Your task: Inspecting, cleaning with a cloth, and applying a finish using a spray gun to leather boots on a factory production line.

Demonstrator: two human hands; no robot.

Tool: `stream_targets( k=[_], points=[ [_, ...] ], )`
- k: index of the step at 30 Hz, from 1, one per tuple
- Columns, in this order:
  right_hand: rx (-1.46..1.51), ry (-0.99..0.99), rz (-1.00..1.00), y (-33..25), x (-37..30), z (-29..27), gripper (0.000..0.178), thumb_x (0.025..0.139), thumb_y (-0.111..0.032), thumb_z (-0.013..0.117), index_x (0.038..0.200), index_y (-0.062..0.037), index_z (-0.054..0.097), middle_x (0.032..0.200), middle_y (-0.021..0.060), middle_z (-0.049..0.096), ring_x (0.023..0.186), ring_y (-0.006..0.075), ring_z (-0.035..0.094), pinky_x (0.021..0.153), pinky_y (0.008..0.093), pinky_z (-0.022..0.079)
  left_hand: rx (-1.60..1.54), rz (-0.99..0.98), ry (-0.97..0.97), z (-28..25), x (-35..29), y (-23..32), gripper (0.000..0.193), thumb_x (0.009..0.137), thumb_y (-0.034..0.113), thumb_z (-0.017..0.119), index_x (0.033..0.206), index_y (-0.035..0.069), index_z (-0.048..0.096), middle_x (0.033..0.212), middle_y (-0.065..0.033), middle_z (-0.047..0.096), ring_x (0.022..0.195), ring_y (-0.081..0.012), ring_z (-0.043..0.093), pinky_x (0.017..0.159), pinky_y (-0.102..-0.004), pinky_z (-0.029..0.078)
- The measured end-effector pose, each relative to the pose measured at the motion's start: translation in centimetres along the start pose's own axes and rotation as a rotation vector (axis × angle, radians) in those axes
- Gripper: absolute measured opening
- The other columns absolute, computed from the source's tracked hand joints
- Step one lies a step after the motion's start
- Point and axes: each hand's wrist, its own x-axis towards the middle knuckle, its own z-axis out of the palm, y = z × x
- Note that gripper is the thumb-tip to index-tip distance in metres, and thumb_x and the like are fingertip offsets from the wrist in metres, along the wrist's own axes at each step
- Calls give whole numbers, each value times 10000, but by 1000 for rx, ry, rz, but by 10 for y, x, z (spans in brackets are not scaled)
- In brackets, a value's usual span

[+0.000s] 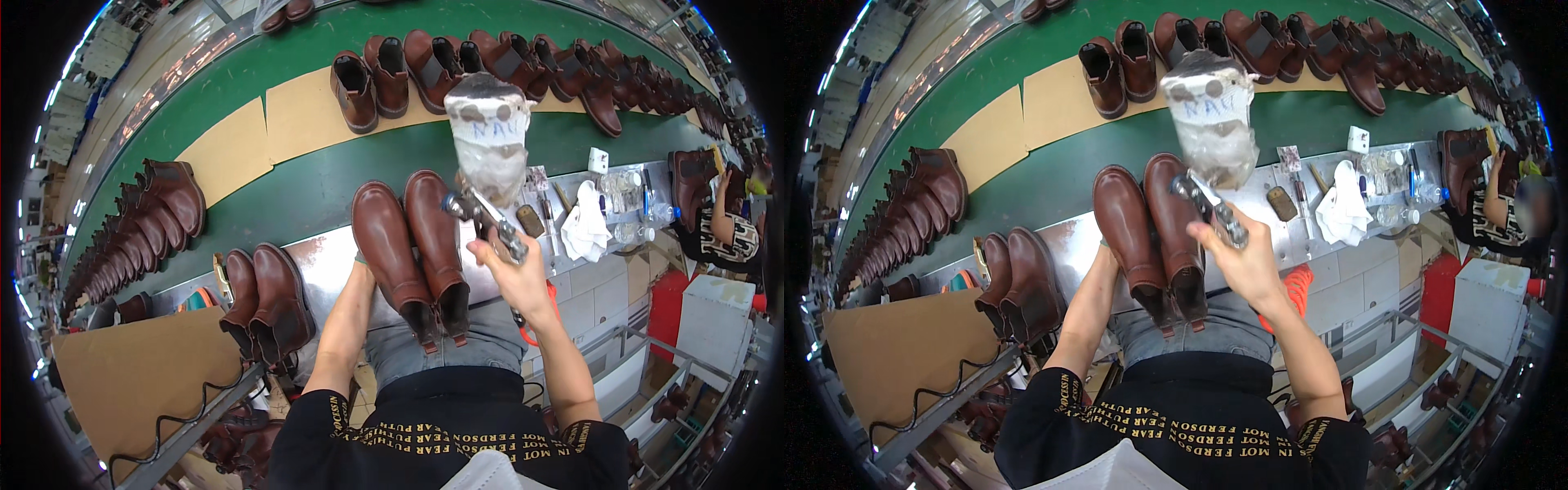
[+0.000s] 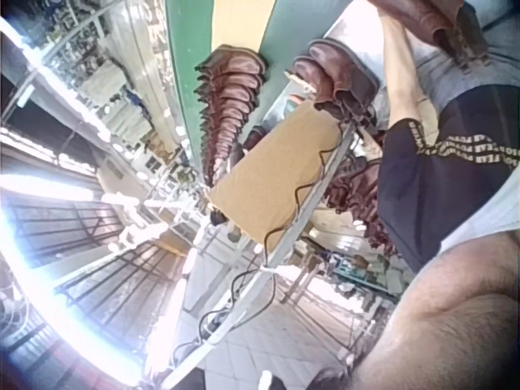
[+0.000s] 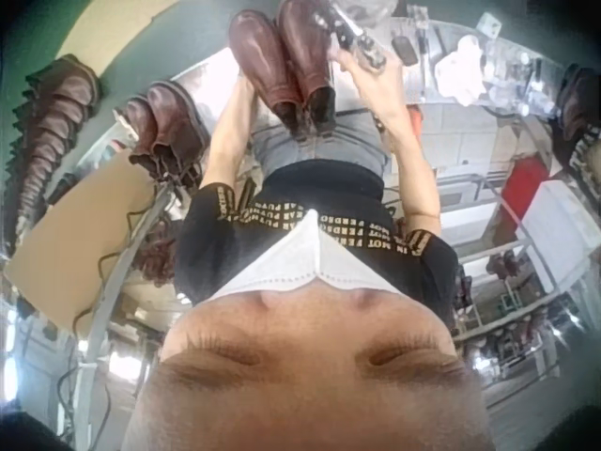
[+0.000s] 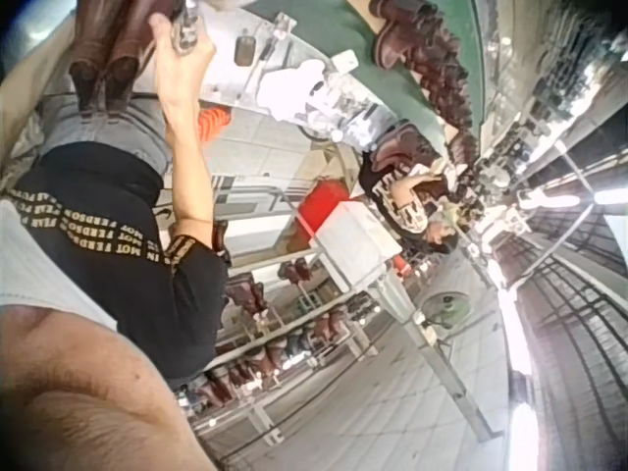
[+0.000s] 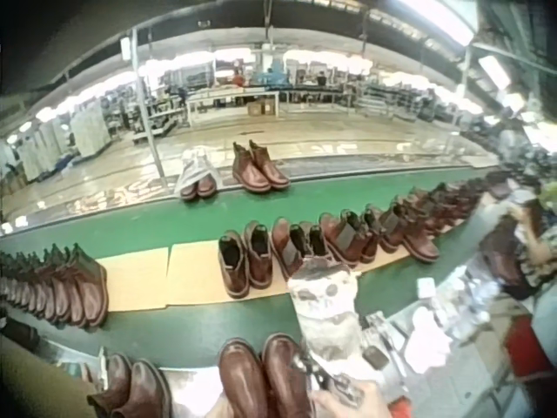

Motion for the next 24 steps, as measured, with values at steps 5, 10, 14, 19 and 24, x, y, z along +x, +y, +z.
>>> stream_targets(
  k=[5, 10, 14, 19, 24],
  points=[
    [-64, 212, 29, 30, -4, -15, 148, 817, -98, 694, 881, 28, 646, 738, 21, 644, 695, 56, 558, 648, 226, 458, -2, -35, -21, -3, -6, -3, 410, 974, 274, 408, 1309, 45, 462, 1301, -121, 514, 1145, -233, 519, 1012, -369, 414],
    [-81, 194, 132, 117, 13, -41, 223, 764, -110, 744, 925, 22, 664, 784, 6, 646, 721, 57, 551, 656, 229, 450, -8, -110, -85, -3, -3, -2, 410, 973, 275, 412, 1308, 45, 463, 1299, -121, 516, 1145, -233, 519, 1012, -369, 414],
    [-92, 136, 107, 179, 33, -46, 223, 731, -202, 783, 821, -29, 675, 753, -55, 602, 690, 37, 480, 632, 212, 400, 8, -187, -160, 3, 2, -7, 410, 972, 276, 415, 1307, 45, 465, 1298, -121, 517, 1145, -233, 519, 1011, -370, 414],
    [-264, 67, 98, 188, 24, -50, 465, 673, -233, 802, 1016, 14, 607, 868, 82, 634, 857, 186, 597, 795, 318, 465, 31, -208, -182, 4, -5, -9, 410, 971, 276, 418, 1306, 45, 467, 1297, -121, 519, 1144, -234, 519, 1011, -371, 415],
    [-690, 79, -42, 195, -9, -73, 537, 602, -128, 751, 1070, 45, 552, 1024, 235, 592, 961, 367, 578, 834, 412, 457, 42, -136, -114, 18, -8, -15, 411, 969, 277, 422, 1305, 45, 469, 1295, -121, 520, 1143, -234, 520, 1010, -372, 415]
  ],
)
